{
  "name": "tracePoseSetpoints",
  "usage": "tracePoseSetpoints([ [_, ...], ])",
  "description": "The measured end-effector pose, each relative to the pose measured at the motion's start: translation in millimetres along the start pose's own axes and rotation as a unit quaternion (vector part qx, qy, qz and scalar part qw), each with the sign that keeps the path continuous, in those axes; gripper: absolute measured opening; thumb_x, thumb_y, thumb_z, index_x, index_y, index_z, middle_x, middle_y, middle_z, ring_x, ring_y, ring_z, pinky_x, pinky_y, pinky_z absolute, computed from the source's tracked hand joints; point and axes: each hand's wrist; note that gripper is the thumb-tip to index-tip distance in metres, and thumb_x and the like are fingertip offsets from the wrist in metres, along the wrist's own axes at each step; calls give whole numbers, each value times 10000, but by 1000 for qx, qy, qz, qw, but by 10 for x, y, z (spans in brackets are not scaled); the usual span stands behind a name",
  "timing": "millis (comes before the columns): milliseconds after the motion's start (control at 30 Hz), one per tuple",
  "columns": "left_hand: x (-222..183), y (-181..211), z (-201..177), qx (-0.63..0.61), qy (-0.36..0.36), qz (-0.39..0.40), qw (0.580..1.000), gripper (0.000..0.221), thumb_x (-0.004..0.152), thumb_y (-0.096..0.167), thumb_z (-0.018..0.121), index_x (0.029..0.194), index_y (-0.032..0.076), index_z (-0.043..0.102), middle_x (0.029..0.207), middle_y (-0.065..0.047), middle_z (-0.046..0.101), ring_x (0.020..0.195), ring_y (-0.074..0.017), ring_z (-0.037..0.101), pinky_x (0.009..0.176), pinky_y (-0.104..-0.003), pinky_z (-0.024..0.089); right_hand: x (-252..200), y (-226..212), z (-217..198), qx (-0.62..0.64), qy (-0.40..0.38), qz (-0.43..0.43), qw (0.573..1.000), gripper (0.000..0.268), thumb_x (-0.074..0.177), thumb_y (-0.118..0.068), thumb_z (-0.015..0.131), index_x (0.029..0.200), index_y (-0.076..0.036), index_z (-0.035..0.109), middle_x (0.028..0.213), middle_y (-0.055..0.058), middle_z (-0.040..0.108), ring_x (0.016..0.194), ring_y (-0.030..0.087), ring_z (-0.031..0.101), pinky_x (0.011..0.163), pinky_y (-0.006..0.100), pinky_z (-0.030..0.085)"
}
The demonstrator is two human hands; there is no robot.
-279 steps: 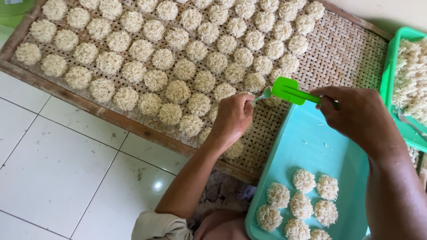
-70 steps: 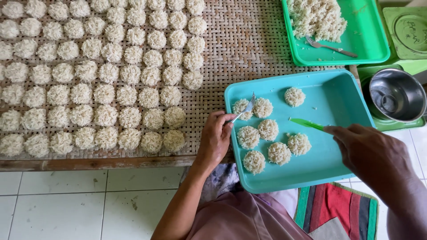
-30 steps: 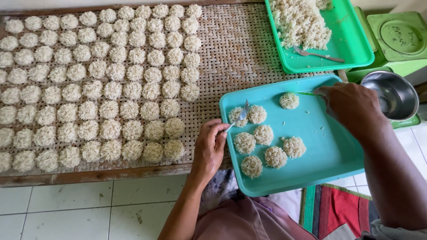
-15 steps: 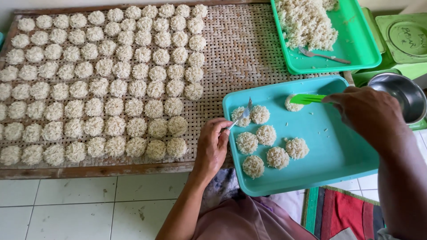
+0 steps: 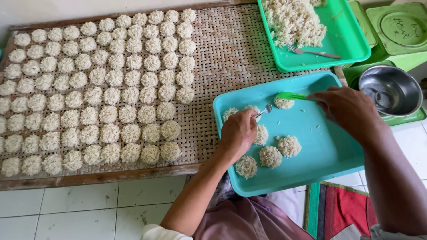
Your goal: Transferring small noodle cakes from a wooden drying rack to a plastic tray using a fork and a spatula.
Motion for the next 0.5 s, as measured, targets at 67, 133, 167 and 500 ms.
tracePoseSetpoints([
  [67,33,3,5,18,-4,-13,1000,247,961,69,618,1194,-2,657,859,-121,705,641,-185,637,529,-284,551,-87,-40,-77,-16,13,-40,999,556,801,-202,694,1314,-412,648,1047,-91,741,846,237,748,671,409,597],
  [133,47,16,5,13,-11,-27,999,290,933,56,638,1219,15,668,897,-127,725,705,-199,667,590,-293,572,-238,-86,-245,-86,108,-12,990,457,818,-251,697,1235,-437,702,1076,-136,735,847,185,727,749,342,587],
  [167,67,15,23,15,-13,-26,999,290,933,56,638,1219,15,668,897,-127,725,705,-199,667,590,-293,572,-212,-103,-221,-85,107,-11,991,457,818,-251,697,1235,-437,702,1076,-136,735,847,185,727,749,342,587],
  [500,128,74,60,-41,-11,-13,999,233,934,39,625,1154,-12,684,833,-111,710,569,-137,606,486,-256,512,-331,-19,10,-25,130,-22,991,457,819,-236,722,1250,-389,723,1078,-103,730,896,201,703,801,357,568],
])
Point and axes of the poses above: each hand's wrist, its own x-axis towards the middle knuckle, its own z-axis out of the palm, y = z × x
